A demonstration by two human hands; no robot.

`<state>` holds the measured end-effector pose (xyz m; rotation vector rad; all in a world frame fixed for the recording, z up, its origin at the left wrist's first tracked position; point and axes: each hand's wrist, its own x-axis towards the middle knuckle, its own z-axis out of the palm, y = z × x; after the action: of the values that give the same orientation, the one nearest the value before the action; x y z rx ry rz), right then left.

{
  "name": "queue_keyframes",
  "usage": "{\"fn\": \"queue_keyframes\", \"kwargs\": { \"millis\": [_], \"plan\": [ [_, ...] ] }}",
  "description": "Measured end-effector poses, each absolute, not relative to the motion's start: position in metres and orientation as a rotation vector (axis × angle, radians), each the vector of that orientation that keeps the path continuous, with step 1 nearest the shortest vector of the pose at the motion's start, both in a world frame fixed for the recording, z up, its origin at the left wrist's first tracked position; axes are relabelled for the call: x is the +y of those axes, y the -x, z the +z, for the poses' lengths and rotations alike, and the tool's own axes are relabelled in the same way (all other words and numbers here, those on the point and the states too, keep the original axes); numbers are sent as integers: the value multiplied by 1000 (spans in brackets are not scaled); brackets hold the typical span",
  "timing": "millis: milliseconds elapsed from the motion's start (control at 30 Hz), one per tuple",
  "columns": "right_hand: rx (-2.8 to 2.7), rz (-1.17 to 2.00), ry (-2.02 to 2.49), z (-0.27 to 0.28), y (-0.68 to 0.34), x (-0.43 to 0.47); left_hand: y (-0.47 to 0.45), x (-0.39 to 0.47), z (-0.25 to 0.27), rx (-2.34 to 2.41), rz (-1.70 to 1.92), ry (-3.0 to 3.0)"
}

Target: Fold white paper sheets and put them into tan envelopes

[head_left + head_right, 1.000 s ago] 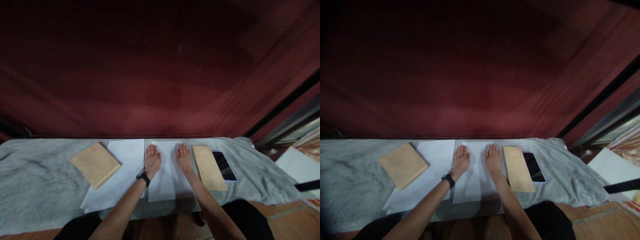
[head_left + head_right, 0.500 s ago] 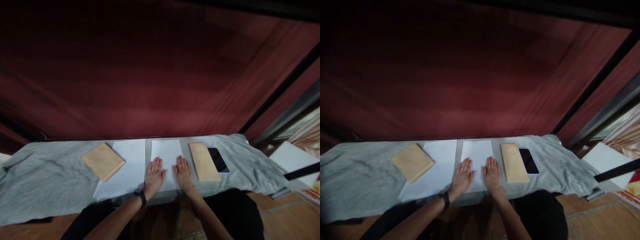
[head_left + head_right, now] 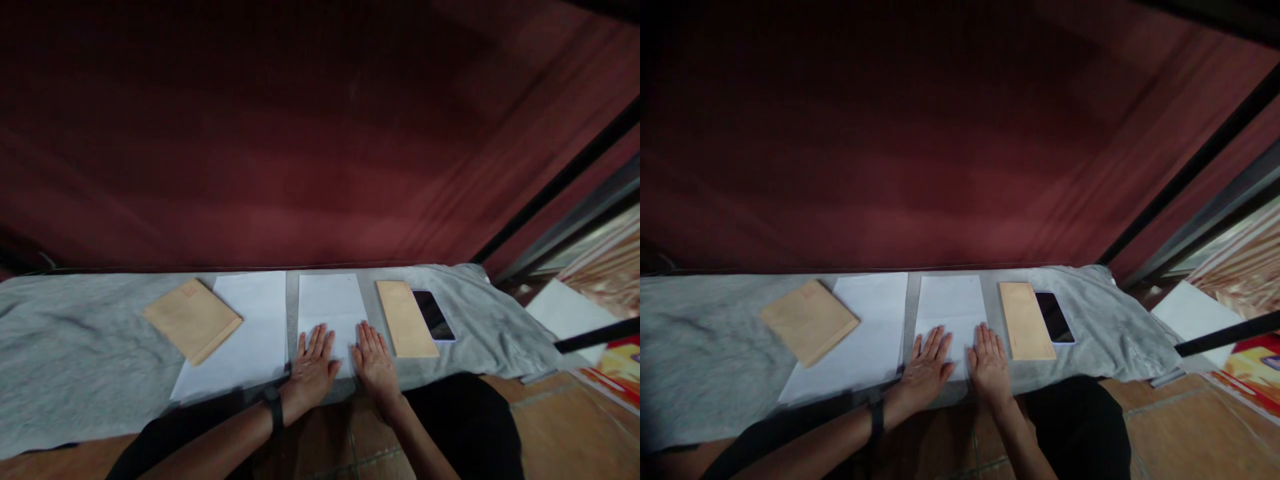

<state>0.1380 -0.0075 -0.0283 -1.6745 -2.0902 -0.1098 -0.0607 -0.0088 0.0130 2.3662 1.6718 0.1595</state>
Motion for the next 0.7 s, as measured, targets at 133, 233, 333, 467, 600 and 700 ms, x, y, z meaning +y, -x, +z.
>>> {"fn": "queue_keyframes", "kwargs": {
  "millis": [133, 233, 333, 467, 600, 700],
  "plan": [
    [-2002, -29, 1669, -26, -149, 2, 79, 22, 28, 1711, 288, -2098],
    [-1828, 97, 1770, -16, -152, 23, 97, 53, 36, 1838, 552, -1713],
    [-1641, 288, 1878, -6, -150, 49, 110, 72, 36, 1854, 710, -1388],
    [-1550, 377, 1902, -1, -148, 73, 120, 76, 36, 1771, 912, -1046],
    [-1496, 494, 1849, 1, -151, 82, 125, 77, 42, 1719, 909, -971],
    [-1471, 604, 1787, 8, -152, 82, 125, 77, 47, 1665, 900, -942]
  ]
}}
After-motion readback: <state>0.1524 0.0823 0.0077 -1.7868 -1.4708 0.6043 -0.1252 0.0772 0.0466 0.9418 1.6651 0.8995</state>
